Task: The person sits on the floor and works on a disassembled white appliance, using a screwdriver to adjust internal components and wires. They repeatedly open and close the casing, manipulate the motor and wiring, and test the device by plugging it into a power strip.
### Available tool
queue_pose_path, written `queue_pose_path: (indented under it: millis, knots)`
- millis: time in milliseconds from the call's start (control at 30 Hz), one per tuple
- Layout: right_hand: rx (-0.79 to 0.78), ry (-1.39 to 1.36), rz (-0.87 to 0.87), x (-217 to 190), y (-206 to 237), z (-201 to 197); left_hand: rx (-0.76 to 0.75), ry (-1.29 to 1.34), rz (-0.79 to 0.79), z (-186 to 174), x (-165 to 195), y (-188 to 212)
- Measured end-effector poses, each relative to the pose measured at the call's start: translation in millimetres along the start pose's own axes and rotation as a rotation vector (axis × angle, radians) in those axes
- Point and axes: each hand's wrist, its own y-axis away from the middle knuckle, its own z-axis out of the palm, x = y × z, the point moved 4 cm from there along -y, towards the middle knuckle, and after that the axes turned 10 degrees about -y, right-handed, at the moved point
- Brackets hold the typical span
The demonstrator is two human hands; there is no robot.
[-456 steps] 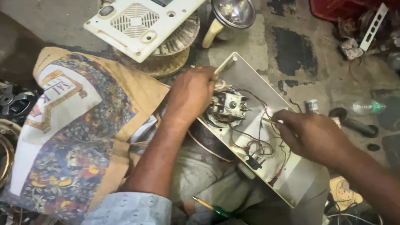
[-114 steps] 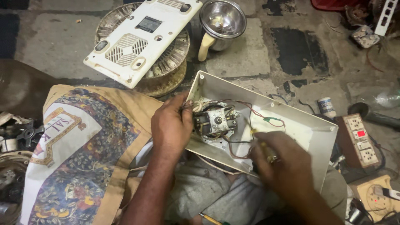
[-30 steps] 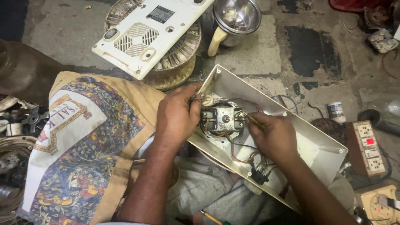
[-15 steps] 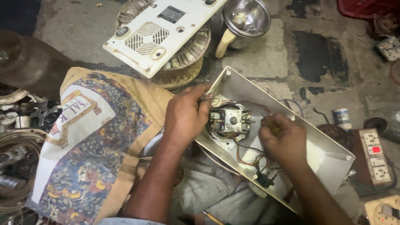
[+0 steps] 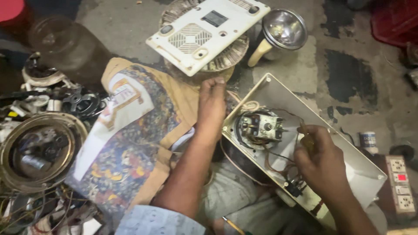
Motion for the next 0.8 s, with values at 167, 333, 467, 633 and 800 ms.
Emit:
queue_pose_path:
  millis: [167,333,467,633,800]
  knots:
    - [0.004,0.052,-0.258,-21.0,9.6,3.1,-0.003,0.136,-0.095,3.6,-6.8,-0.3]
    - [0.087,-0.031,-0.154,6.2,29.0,-9.6,-0.061,0.103,-0.082,1.0,19.6,0.7]
    - [0.19,0.067,-0.093,41.7,36.7,-34.5,-0.202,0.496,-0.217,0.3,40.4,-4.8]
    - [0.234,-0.151,-0.125,87.8,46.2,-49.3,-0.355,0.766,-0.328,3.2,55.2,-3.0]
    - [0.289,-0.04,-0.135,107.4,52.5,-51.2,-0.361,0.795,-0.351,4.5,45.6,-2.7]
